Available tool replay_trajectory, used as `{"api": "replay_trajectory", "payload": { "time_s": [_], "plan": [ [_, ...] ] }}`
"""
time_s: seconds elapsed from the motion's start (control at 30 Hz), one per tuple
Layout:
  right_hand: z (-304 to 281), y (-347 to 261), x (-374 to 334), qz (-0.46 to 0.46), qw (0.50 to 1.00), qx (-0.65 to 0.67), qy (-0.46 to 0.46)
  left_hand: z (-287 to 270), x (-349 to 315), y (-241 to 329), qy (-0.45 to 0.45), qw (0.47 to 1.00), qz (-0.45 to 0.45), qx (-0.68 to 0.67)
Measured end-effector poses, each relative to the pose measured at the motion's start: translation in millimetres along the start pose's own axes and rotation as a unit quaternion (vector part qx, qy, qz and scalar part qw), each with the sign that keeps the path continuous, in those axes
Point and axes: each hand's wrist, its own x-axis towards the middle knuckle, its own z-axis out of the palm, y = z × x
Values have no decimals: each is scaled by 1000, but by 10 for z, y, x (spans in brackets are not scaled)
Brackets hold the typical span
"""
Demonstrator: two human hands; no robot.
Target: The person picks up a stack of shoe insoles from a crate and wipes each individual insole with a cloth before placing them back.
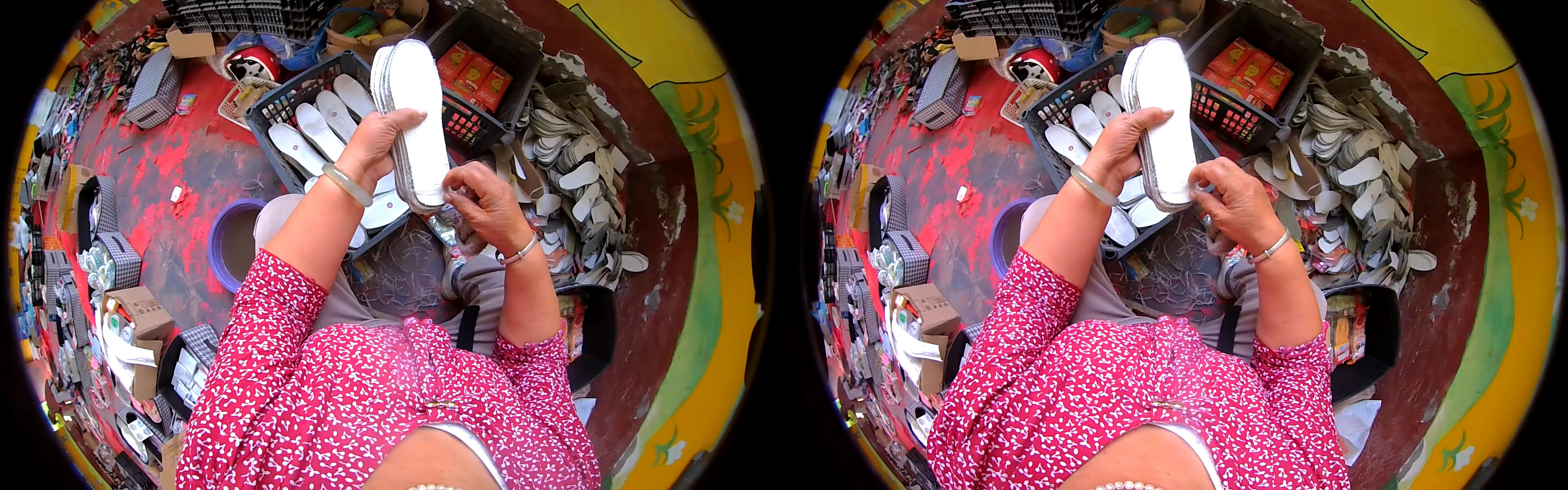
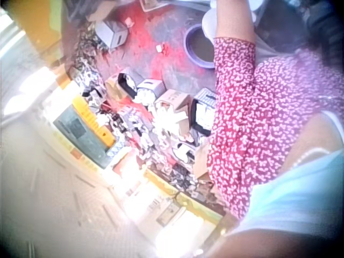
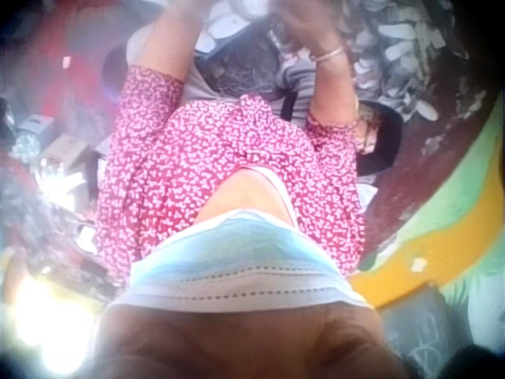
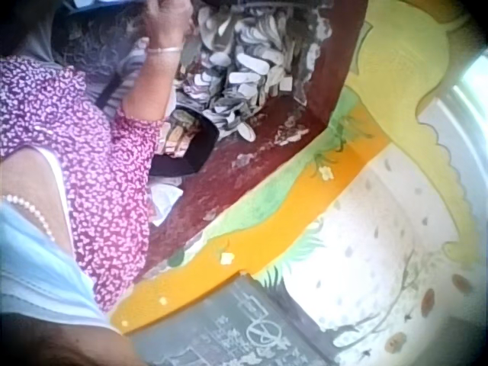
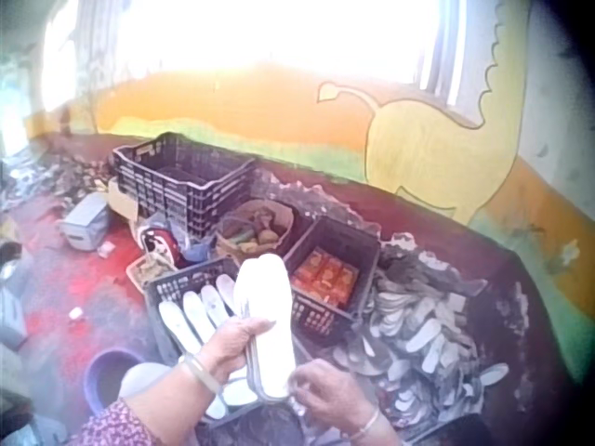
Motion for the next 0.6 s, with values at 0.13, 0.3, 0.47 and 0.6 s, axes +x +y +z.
{"api": "replay_trajectory", "payload": {
  "time_s": [0.13,0.3,0.47,0.6],
  "plan": [
    [-47,1,19,-37,995,-76,-55,47,-19,-25,-10,1000,2,11],
    [-134,-47,-7,-56,988,-78,-117,77,-56,-33,-9,1000,2,7],
    [-138,-107,-20,-98,978,-84,-165,30,-35,-93,68,997,16,-18],
    [105,-269,-150,-103,959,-121,-235,-170,125,-21,173,969,79,-160]
  ]
}}
